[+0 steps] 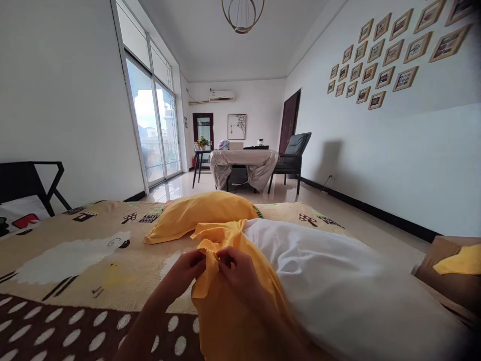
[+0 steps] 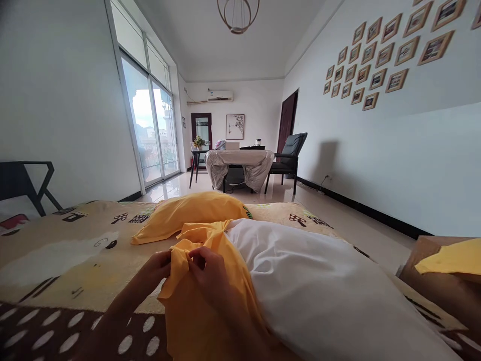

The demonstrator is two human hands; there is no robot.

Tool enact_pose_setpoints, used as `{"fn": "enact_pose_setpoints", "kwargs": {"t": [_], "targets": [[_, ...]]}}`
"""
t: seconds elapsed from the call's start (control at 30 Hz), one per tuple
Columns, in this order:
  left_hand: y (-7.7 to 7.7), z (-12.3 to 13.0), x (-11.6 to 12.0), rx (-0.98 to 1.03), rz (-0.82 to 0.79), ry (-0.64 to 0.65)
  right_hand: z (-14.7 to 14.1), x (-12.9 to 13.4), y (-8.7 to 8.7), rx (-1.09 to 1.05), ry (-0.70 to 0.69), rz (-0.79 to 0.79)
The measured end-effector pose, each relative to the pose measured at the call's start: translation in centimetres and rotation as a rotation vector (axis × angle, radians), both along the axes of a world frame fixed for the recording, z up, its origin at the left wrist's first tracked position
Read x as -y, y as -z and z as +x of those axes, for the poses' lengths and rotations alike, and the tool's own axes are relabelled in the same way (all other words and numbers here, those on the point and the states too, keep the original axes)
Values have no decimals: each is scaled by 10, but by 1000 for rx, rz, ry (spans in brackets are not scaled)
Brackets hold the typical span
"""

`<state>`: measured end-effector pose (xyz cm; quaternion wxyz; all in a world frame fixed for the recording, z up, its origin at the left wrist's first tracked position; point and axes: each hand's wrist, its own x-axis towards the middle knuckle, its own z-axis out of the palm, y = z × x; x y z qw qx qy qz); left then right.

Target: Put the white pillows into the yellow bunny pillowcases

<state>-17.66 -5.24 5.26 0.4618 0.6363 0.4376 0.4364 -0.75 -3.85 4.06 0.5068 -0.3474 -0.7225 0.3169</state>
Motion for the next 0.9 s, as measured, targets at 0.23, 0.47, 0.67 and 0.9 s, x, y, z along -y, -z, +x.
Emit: {"fn": "enact_pose_setpoints", "kwargs": {"t": [0.23, 0.47, 0.67, 0.9], "targets": [[13, -6, -7, 213, -94, 2, 3, 6, -4, 87, 50, 65], [16, -17, -14, 422, -133, -26, 11, -3, -3, 178, 155, 43], [7, -20, -12, 485, -85, -94, 12, -6, 2, 293, 326, 177], [-1, -3, 6, 197, 111, -221, 11, 21, -15, 30, 265, 322]]}}
